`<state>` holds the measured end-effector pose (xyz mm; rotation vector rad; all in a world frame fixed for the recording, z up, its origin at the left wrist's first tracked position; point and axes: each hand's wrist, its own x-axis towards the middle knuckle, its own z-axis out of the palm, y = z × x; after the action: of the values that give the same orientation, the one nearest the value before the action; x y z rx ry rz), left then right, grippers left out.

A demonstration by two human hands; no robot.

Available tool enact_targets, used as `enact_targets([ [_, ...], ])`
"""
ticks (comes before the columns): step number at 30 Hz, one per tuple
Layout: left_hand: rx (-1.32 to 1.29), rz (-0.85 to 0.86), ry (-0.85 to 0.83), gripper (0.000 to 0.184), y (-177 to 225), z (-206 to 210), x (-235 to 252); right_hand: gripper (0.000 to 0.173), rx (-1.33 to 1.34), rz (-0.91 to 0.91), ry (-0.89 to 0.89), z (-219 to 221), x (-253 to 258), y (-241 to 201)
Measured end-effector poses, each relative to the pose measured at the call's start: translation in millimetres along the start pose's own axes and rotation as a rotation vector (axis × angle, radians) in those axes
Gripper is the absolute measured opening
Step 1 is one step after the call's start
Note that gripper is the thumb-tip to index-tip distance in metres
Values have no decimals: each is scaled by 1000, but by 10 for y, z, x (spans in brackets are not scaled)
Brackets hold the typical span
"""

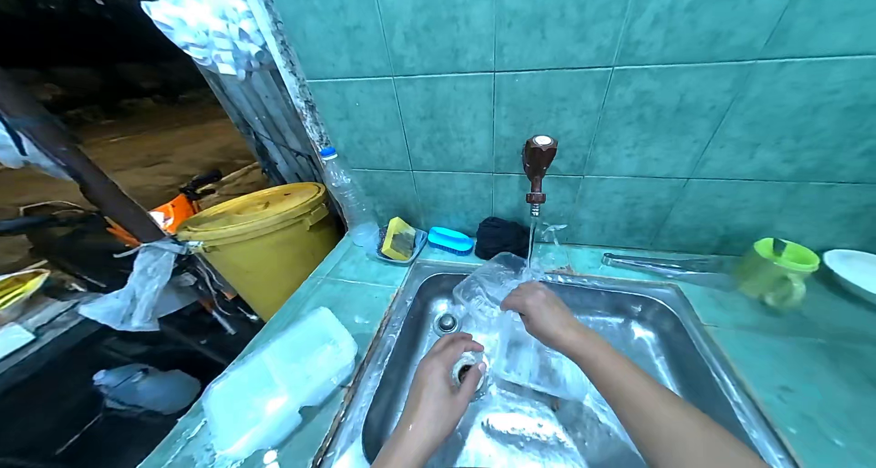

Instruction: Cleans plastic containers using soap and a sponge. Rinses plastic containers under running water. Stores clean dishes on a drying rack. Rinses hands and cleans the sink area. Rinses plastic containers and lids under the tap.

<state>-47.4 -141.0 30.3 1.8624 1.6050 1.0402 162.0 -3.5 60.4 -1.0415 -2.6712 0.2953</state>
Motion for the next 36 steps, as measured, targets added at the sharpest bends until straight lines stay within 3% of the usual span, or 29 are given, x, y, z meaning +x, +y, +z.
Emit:
enact_targets([
  [4, 19, -1, 24, 30, 5, 39, 55, 36, -101, -38, -116, -50, 54, -89],
  [6, 23, -9, 47, 36, 9, 49, 93, 37, -27, -94, -142, -59, 21, -142],
  [8, 11, -13, 85, 45, 16, 39, 139, 35, 155, 6, -87, -100, 1, -64],
  [12, -63, -22, 171, 54, 22, 38, 127, 20, 879, 445, 307, -33, -89, 250],
  [15, -90, -27, 142, 52, 32, 79, 139, 17, 1431, 704, 549, 0, -116, 280],
  [18, -131, -104, 56, 57, 42, 145, 166, 19, 1753, 778, 687, 40, -201, 291],
  [21, -189, -212, -22, 61, 26, 171, 245, 17, 1913, 777, 904, 59, -246, 376],
  [25, -403, -363, -88, 66, 30, 233, 428, 18, 1960, 806, 987, 34, -190, 367],
  [29, -599, -459, -17, 64, 108, 248, 637, 17, 1898, 777, 771, 1, -136, 238],
  [33, -466, -274, 116, 69, 134, 86, 744, 21, 1549, 535, 558, -83, -92, 233],
  [36, -203, -53, 208, 80, 204, -75, 715, 23, 1130, 304, 441, -136, -110, 166],
])
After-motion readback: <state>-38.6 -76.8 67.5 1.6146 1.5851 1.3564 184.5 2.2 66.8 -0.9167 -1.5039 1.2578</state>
